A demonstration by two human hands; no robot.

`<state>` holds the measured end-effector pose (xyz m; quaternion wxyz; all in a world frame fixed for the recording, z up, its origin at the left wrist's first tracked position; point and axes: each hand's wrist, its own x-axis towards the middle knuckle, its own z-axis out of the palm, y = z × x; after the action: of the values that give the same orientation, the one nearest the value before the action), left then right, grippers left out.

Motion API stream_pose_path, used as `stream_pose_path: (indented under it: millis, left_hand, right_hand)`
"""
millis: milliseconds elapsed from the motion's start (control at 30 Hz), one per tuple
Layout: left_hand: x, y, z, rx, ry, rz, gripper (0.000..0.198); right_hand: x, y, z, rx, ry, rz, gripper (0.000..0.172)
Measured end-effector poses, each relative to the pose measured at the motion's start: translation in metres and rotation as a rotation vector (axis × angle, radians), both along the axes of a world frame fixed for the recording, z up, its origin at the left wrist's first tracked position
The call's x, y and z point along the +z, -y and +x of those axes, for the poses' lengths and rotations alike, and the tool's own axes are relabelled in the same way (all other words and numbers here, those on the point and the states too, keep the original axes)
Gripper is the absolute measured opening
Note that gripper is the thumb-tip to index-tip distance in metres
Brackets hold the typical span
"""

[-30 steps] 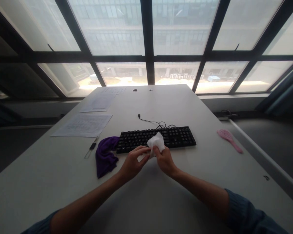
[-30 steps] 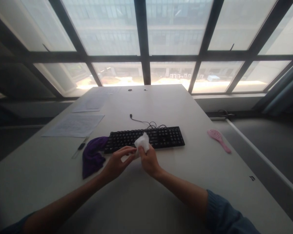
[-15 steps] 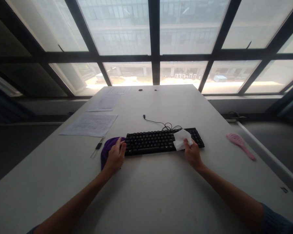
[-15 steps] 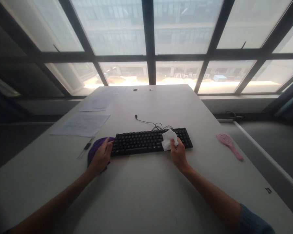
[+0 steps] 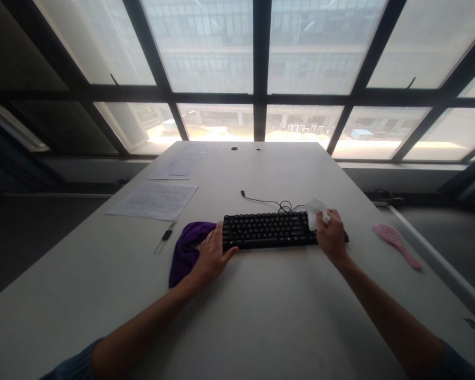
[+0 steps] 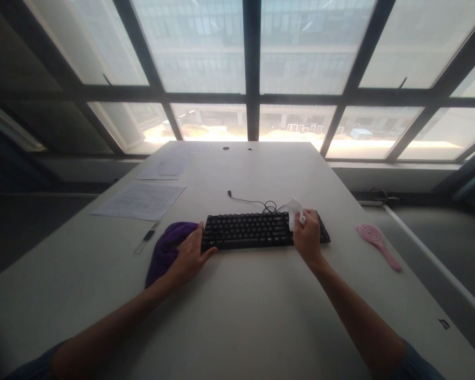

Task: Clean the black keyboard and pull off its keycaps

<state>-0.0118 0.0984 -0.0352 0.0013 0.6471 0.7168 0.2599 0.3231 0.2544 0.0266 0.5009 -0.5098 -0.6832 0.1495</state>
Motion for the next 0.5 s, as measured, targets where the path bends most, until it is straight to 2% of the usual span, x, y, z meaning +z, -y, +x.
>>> stream_pose_path:
  millis: [100,200,300,400,500]
  left_hand:
    - [-0.004,0.0,-0.024,0.095,-0.03,-0.006,0.082]
    - [-0.001,0.003,-0.036,0.173,-0.085,0.025,0.081]
    - [0.002,0.005,-0.028,0.097,-0.08,0.033,0.081]
    - [-0.002,0.006,-0.011,0.013,0.011,-0.007,0.083]
    - [-0.008,0.004,-0.003,-0.031,0.084,-0.007,0.088]
  right_hand:
    - [0.009,0.001,-0.027,0.105,0.029,0.056,0.039]
    - [0.012,0.0,-0.055,0.194,0.08,0.076,0.033]
    - [0.014,-0.001,-0.082,0.243,0.188,0.085,0.026]
    - [0.016,0.006,-0.113,0.308,0.337,0.059,0.04]
    - [0.012,0.02,-0.144,0.436,0.46,-0.021,0.036]
